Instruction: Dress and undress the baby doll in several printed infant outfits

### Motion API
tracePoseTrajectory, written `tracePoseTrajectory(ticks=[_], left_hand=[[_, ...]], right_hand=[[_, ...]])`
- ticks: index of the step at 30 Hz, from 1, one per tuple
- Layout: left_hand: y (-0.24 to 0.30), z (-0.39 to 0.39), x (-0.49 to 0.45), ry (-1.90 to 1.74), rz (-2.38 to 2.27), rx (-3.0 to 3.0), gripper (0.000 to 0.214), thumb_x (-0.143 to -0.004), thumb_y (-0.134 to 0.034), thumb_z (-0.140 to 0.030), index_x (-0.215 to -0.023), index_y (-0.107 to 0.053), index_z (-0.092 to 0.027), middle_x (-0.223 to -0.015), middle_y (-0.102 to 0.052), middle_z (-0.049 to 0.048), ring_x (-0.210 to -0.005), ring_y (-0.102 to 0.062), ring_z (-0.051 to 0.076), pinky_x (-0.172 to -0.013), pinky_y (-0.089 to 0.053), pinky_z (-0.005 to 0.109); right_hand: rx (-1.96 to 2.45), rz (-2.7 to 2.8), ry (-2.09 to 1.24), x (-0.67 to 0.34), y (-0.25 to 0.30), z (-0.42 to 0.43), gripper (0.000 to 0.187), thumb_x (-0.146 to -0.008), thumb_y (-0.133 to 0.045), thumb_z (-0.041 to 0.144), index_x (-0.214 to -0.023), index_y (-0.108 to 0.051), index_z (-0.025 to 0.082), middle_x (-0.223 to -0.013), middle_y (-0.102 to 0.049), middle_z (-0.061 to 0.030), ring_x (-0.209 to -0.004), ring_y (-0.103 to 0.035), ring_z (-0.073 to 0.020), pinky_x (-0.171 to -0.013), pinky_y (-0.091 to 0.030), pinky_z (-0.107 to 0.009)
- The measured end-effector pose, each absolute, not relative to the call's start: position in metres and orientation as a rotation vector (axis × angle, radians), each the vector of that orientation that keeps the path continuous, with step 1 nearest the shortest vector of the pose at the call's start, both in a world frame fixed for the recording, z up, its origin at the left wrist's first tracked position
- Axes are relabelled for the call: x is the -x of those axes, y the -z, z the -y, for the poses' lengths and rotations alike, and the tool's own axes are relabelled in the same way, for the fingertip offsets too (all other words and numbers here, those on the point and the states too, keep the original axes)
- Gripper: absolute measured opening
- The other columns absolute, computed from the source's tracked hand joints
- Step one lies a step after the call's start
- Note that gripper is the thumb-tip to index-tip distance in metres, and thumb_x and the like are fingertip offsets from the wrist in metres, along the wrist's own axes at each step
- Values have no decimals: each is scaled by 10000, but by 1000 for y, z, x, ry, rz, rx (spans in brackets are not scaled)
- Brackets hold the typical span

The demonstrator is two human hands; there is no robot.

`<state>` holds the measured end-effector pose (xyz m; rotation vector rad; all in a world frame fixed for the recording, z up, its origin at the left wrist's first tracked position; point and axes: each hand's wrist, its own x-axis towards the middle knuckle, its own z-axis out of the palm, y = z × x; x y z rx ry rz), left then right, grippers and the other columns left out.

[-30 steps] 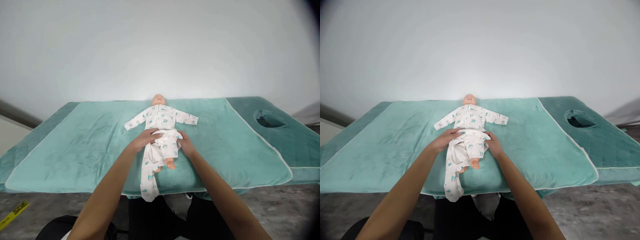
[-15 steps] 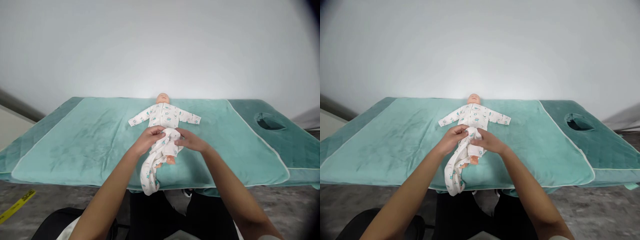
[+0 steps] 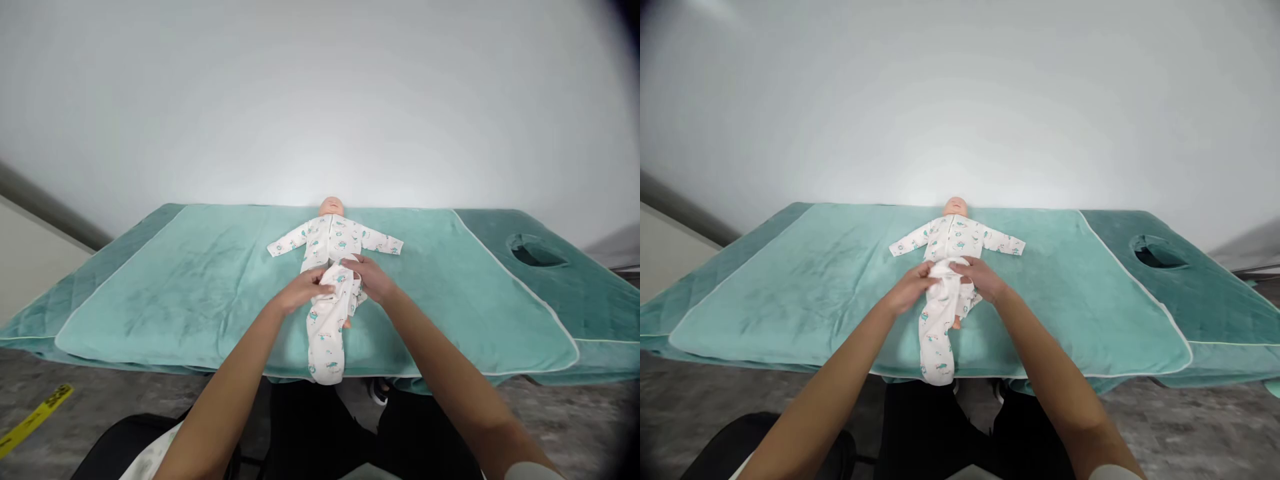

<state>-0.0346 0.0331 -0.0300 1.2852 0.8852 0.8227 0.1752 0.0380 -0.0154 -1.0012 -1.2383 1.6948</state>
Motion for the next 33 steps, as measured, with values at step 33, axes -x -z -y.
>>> tracePoseTrajectory(ticks=[33], left_hand=[[44,-3,36,-1049,-896,-887,511,-708,-829,-443,-1085,-686,-128,-977,-733,94,-806,-668,196,-700,-497,280]], right_hand=[[859,1364,-1807,-155,40,-42,525,-719,-781,580,-1030,-723,160,-960,-746,-64,-863,-673,-200,-815,-512,-333]])
